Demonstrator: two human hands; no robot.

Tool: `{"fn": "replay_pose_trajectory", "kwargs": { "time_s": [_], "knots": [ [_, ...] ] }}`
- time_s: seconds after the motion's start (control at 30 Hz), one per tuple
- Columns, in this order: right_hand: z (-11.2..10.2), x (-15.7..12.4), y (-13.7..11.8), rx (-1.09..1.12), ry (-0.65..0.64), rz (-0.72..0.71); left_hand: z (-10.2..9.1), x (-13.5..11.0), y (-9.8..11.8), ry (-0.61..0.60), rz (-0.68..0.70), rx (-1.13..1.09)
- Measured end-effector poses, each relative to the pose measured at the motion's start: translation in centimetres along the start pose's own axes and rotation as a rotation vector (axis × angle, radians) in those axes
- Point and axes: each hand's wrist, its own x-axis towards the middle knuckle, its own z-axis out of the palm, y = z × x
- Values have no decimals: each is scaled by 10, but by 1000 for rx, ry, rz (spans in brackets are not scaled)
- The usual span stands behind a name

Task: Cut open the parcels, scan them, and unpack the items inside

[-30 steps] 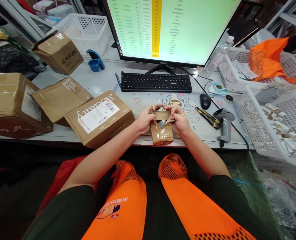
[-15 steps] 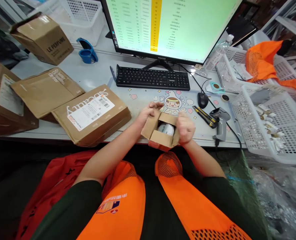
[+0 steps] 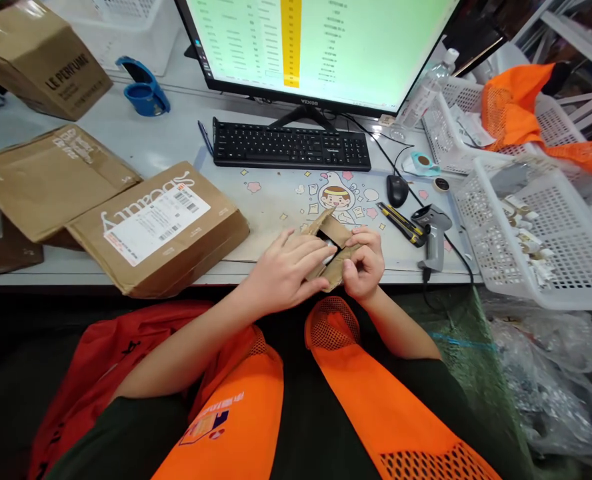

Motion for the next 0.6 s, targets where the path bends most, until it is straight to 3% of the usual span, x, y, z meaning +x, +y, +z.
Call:
{"fn": "replay_pose_trajectory", "kwargs": {
  "time_s": [0.13,0.27,0.37,0.5,0.6],
  "knots": [
    [-36,0,-14,-86,-384,92,1,4,-8,31,-160,159],
    [-52,33,-32,-356,-719,96,0,4,-11,48,-76,92],
    [-39,67,-43,-588,-787,105,11,-6,-19,196,-32,-71],
    [-23,91,-44,-735,-863,103,43,-38,-25,501,-225,-76],
    [-32,95,-28,-716,-855,100,68,-57,-26,624,-298,-159]
  ]
}}
